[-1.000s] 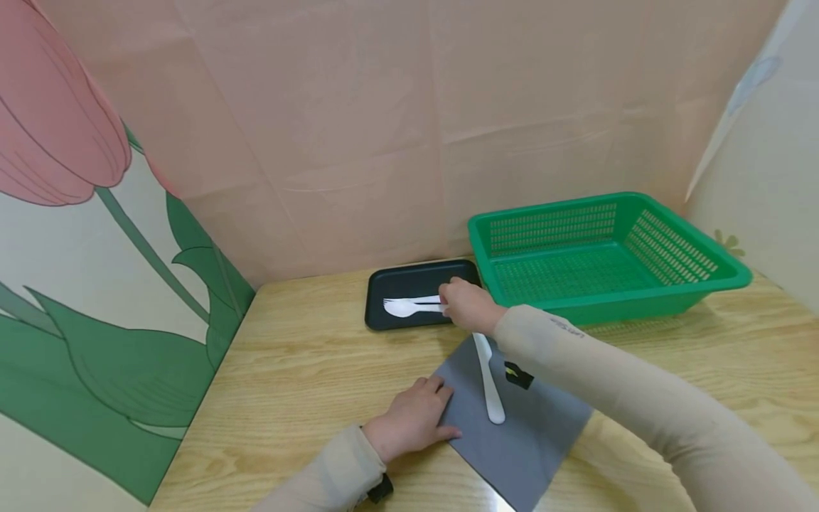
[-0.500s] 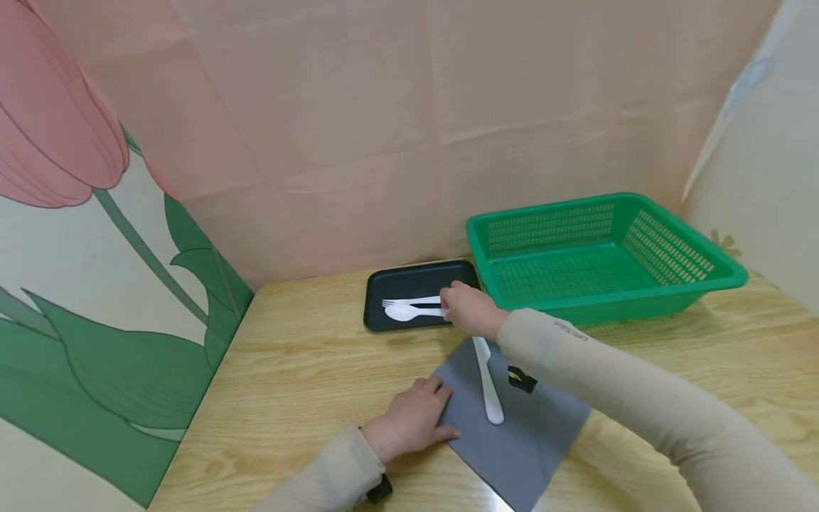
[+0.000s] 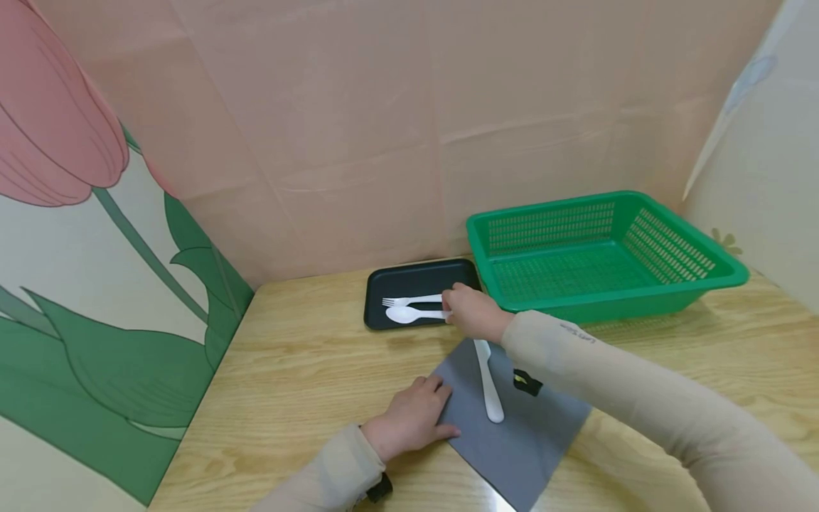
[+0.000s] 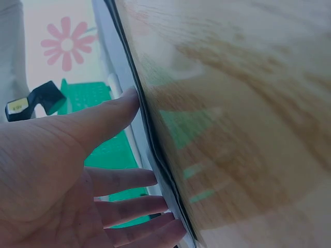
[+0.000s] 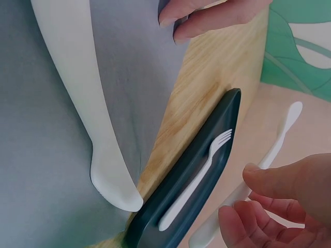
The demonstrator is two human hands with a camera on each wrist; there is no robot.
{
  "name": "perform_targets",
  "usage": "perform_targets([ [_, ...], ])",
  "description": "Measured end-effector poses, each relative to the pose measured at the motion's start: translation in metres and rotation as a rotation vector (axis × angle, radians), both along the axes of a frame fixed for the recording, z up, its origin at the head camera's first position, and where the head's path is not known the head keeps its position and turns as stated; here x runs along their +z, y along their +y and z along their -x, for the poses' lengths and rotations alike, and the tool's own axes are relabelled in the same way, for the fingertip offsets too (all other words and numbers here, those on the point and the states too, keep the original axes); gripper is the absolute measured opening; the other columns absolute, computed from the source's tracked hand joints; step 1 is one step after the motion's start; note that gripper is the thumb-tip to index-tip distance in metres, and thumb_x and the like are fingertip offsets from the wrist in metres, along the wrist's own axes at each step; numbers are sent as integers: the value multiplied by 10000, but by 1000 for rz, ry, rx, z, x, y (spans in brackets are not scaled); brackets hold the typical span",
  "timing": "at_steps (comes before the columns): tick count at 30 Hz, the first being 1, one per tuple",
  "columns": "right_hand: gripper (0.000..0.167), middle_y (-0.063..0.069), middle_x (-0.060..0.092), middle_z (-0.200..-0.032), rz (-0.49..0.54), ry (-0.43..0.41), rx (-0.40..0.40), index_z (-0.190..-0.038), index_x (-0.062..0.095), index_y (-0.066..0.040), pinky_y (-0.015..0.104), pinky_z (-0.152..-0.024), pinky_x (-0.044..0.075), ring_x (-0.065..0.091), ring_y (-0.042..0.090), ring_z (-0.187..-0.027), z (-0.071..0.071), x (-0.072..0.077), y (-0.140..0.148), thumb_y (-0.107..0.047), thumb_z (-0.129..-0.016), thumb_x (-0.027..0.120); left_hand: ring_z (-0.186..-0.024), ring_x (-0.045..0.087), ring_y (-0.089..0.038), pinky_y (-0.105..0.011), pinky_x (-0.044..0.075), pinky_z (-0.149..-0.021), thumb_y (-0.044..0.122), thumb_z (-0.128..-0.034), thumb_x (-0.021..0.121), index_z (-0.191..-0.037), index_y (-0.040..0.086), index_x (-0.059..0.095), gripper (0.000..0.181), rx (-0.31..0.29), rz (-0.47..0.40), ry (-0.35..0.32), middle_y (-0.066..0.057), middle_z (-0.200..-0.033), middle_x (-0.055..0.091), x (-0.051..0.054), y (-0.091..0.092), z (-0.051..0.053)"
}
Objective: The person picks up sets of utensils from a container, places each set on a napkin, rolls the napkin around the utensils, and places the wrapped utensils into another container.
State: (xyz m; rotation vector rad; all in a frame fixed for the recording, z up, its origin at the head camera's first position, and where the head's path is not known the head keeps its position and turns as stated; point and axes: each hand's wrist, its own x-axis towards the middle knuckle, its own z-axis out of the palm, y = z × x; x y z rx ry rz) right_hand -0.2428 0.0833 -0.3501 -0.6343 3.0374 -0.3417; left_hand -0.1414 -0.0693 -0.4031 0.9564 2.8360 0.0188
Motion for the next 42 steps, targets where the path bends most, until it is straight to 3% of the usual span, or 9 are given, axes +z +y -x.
perform_targets([
  [17, 83, 79, 560, -819, 42, 14, 38, -865, 601, -51, 260, -585, 451, 526, 162, -682, -9, -1, 9, -102, -850, 665, -1108, 530, -203, -313, 522, -812, 481, -831, 643, -1299, 64, 531, 637, 4, -1, -24, -82, -1272, 532, -2, 0, 1],
  [26, 63, 74, 546, -824, 59, -23, 27, -861, 596, -59, 235, -562, 425, 504, 151, -660, -16, -2, 13, -99, -868, 643, -1113, 530, -204, -318, 525, -804, 488, -830, 640, -1301, 64, 529, 643, 7, 1, -26, -85, -1281, 530, -1, 0, 0],
  [42, 70, 76, 551, -821, 57, 13, 66, -853, 598, -55, 256, -588, 450, 515, 152, -696, -27, -6, 23, -86, -849, 661, -1109, 529, -209, -325, 524, -788, 482, -829, 646, -1297, 57, 531, 642, 8, -12, -26, -88, -1274, 530, 0, 0, 0],
])
